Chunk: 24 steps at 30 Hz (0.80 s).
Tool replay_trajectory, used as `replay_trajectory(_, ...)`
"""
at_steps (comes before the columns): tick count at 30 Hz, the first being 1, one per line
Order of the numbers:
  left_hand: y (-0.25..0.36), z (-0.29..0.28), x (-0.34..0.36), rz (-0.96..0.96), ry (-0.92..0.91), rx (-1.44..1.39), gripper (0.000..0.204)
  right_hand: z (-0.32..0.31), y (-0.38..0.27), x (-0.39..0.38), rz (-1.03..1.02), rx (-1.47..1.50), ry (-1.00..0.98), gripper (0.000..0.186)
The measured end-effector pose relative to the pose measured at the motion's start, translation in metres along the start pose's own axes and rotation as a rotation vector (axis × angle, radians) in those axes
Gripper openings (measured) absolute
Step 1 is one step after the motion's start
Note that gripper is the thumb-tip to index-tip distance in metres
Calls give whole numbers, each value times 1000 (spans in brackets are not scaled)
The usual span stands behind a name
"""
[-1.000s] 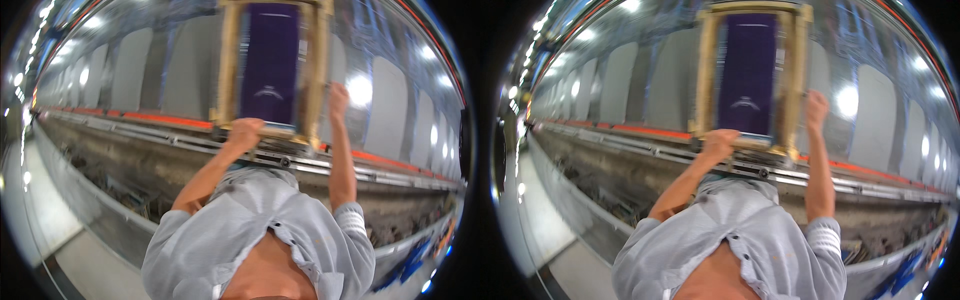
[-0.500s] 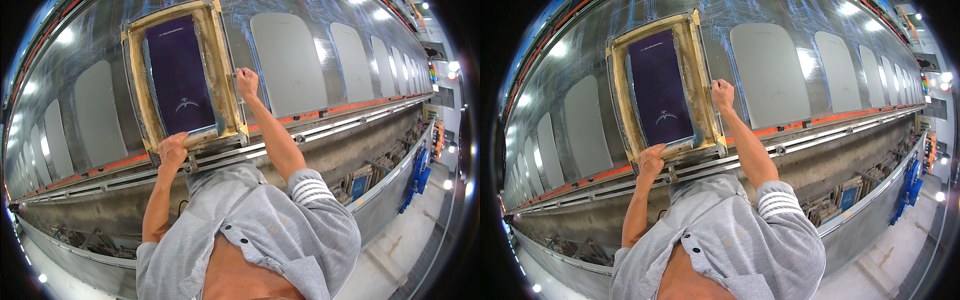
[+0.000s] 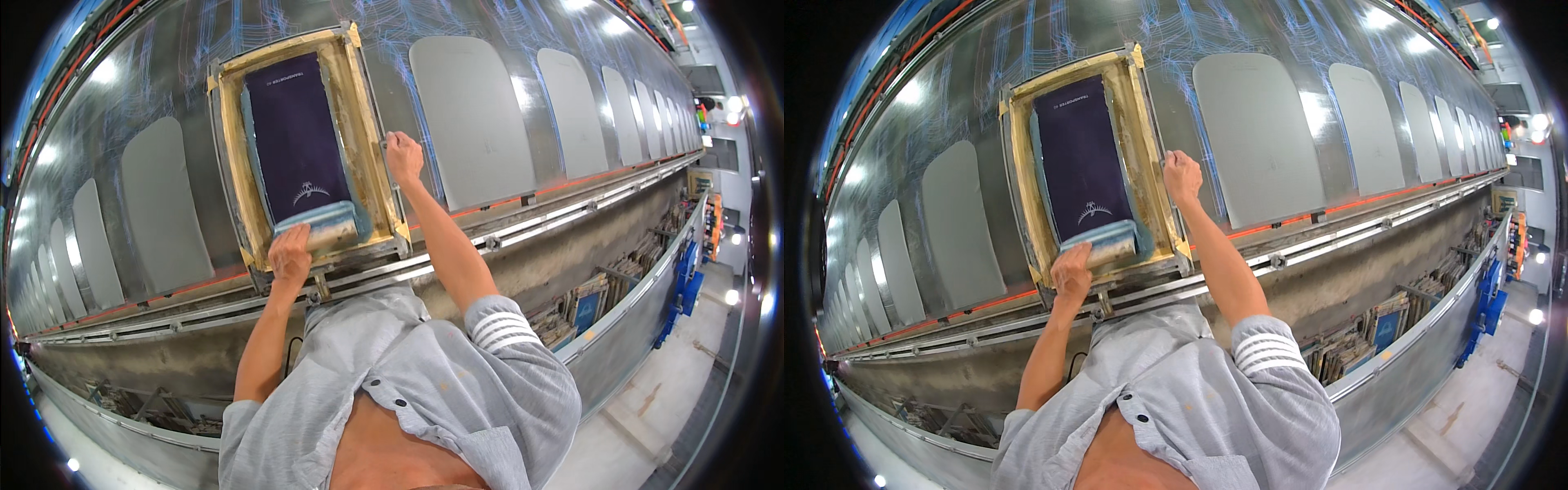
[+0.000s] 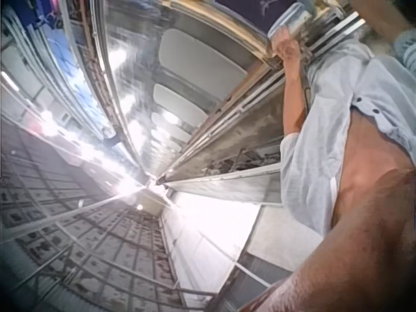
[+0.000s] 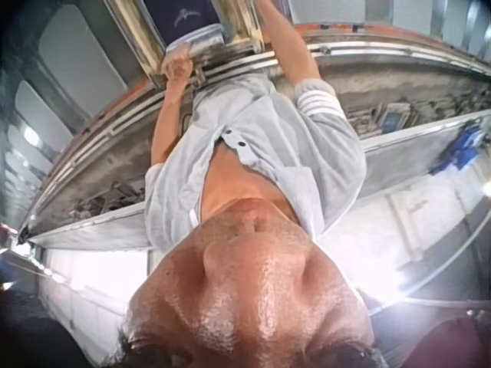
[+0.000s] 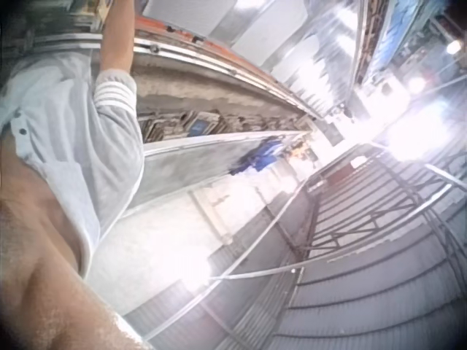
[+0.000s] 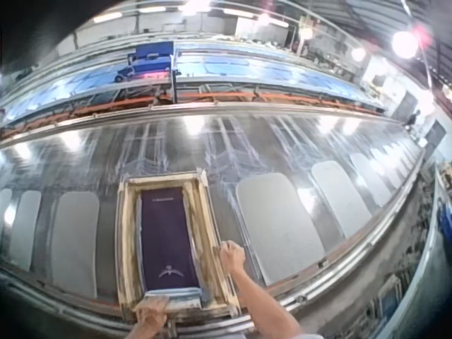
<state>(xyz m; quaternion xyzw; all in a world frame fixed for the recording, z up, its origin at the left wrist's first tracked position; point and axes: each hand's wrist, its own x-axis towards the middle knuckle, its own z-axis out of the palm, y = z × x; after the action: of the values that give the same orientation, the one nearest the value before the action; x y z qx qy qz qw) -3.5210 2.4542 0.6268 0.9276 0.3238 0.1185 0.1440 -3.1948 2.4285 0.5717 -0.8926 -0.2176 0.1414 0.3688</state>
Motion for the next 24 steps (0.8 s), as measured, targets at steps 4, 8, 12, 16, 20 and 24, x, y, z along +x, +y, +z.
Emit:
replay_trajectory(4,-45,5,94,44,125,45,45,6,-19,-5,-228,-34,184,32)
replay_trajectory(8,-100,13,215,50,194,81,43,18,-74,43,-552,-65,196,32)
replay_trajectory(12,-133,-2,333,14,23,98,23,53,-154,116,-877,-87,99,31)
replay_trajectory(16,-147,-41,404,-33,-158,128,17,66,-238,185,-1070,-199,-260,37)
replay_trajectory(20,-165,-39,438,-46,-212,152,23,93,-273,221,-893,-551,-617,31)
replay_trajectory(24,-165,-23,418,20,-100,210,28,117,-245,208,-876,-611,-476,16)
